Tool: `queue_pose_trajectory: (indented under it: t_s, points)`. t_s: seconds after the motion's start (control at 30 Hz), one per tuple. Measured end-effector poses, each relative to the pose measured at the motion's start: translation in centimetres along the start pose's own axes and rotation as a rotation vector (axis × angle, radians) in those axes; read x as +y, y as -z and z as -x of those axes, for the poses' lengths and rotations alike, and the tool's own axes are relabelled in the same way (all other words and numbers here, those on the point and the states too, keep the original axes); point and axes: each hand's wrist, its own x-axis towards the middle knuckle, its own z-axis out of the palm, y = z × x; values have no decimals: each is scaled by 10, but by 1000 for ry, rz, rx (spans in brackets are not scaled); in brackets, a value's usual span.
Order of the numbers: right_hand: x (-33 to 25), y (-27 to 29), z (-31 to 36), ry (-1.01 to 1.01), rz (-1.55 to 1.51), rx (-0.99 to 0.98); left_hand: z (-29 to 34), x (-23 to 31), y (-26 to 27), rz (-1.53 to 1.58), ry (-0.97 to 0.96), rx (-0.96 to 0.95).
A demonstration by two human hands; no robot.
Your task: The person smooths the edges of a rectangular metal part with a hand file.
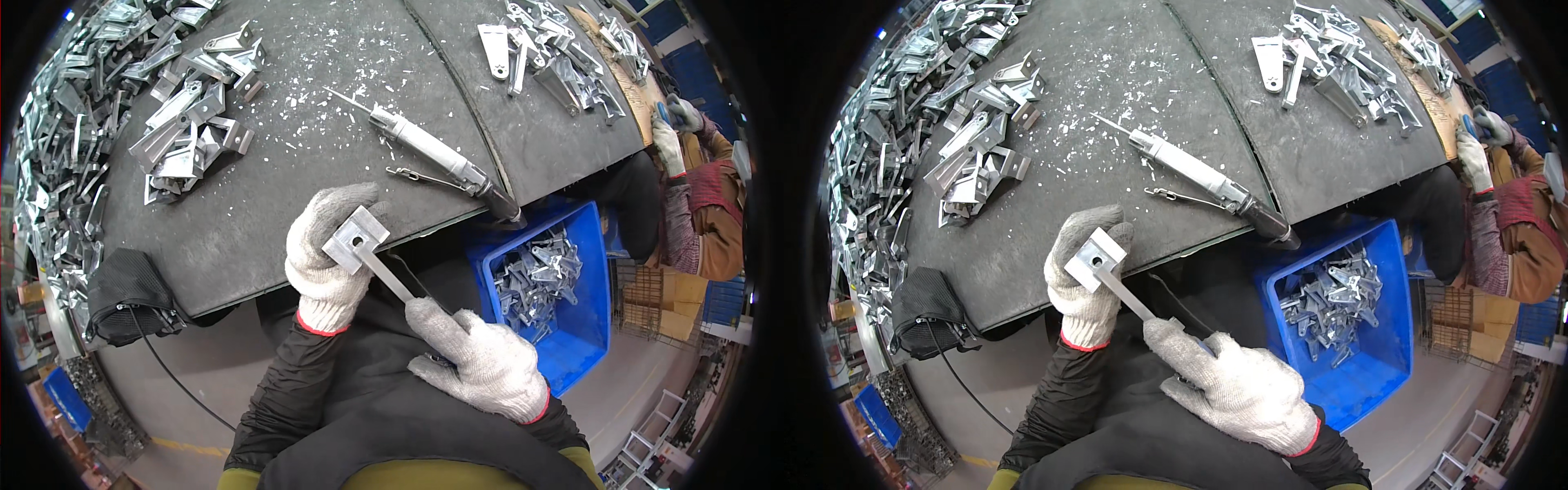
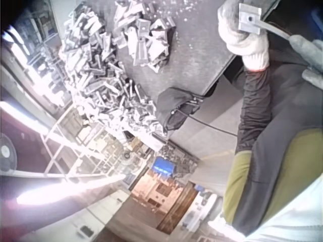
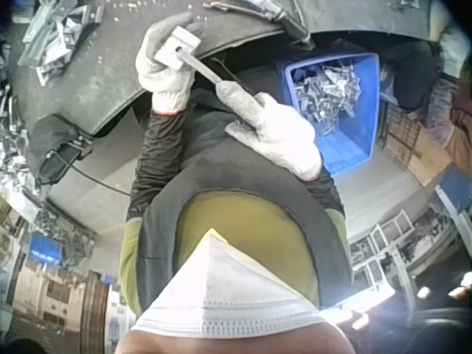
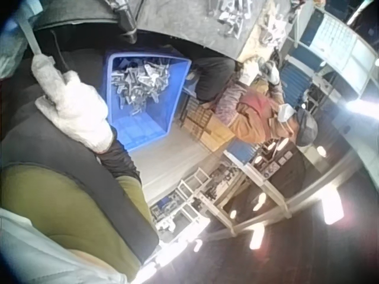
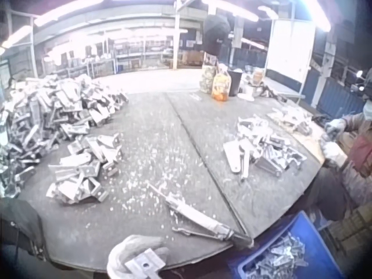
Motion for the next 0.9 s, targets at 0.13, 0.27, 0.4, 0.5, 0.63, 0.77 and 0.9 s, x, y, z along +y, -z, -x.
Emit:
queue_pose_trajectory:
  t_s: [0.13, 0.27, 0.4, 0.5, 0.63, 0.77, 0.9]
  points:
    - [5, -3, -2, 31, -7, 35, 0, -2, -1, -7, -74, -8]
    - [6, -5, -1, -7, 38, 72, 0, 3, -3, -5, 5, -10]
    - [6, -2, -2, -2, 75, 4, -1, 5, 2, -66, -25, -55]
    - [10, -5, -3, 44, 70, 111, -3, -1, 7, -31, -88, -128]
    - [12, -5, -3, 25, 62, 48, 0, 9, -4, 223, 120, 9]
    - [10, -2, -1, 67, -25, 45, -3, 1, 1, -26, -19, -28]
    - [14, -3, -3, 23, 3, 73, -3, 0, 10, -220, -111, -186]
